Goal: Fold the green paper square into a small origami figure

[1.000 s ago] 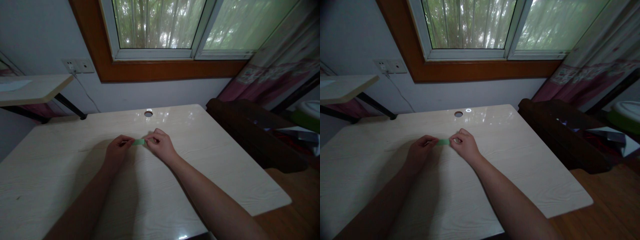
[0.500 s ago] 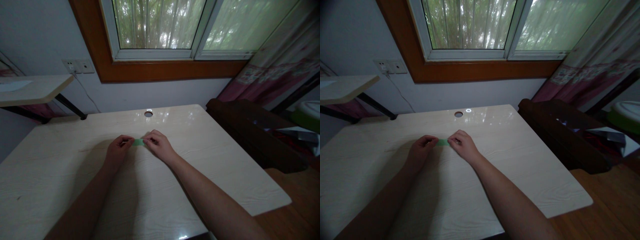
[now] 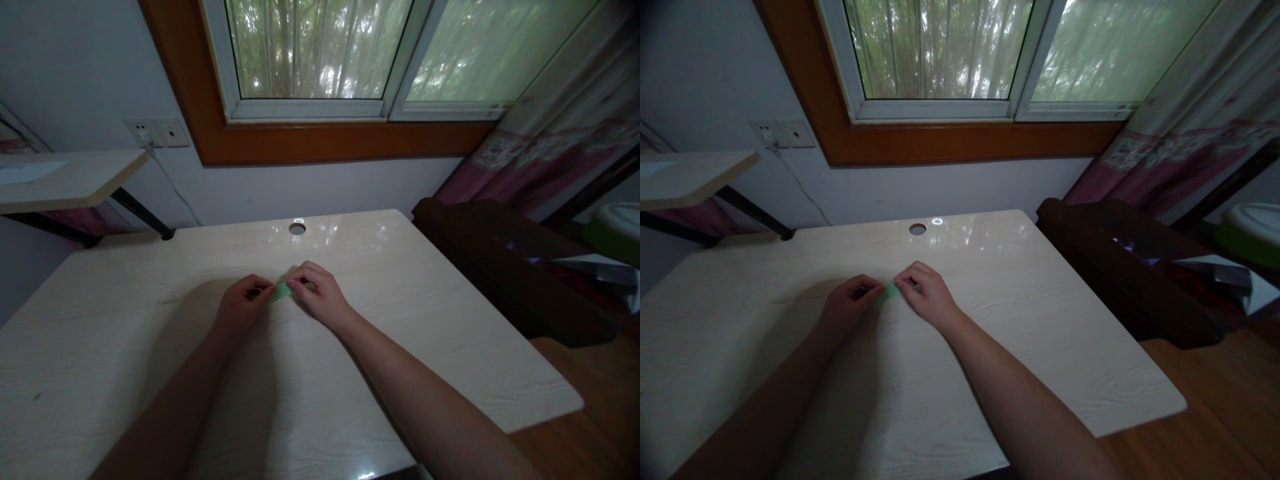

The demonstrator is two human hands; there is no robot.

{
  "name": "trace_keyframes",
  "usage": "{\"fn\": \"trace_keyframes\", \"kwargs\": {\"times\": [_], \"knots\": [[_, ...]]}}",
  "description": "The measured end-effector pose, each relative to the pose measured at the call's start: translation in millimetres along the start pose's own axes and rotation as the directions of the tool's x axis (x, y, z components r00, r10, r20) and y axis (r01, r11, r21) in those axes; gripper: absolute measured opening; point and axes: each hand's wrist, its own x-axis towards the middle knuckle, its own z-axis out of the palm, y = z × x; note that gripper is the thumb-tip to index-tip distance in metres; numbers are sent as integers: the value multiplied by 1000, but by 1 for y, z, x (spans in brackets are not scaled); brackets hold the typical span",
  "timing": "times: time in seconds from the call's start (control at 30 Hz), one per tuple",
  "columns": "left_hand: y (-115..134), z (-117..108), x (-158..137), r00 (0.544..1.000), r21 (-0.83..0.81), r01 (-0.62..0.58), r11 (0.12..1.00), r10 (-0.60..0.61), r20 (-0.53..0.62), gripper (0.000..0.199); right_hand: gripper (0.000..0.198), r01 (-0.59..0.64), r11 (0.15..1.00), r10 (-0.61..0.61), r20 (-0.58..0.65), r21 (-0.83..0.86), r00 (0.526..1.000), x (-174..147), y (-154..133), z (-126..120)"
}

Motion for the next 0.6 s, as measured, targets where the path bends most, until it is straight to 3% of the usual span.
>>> {"fn": "trace_keyframes", "kwargs": {"times": [0.23, 0.4, 0.6], "knots": [[3, -2, 2, 997, -14, 61, 998, -61, -55, 23, 14, -70, 997, 68, -142, -11, 988, 1, -2, -4], [10, -7, 4, 983, -50, 114, 992, -120, -137, 20, 15, -173, 984, 177, -281, 38, 943, 3, 5, -7], [9, -6, 5, 978, -99, 58, 993, -76, -192, 23, 15, -183, 980, 197, -249, 79, 948, 4, 3, -6]]}}
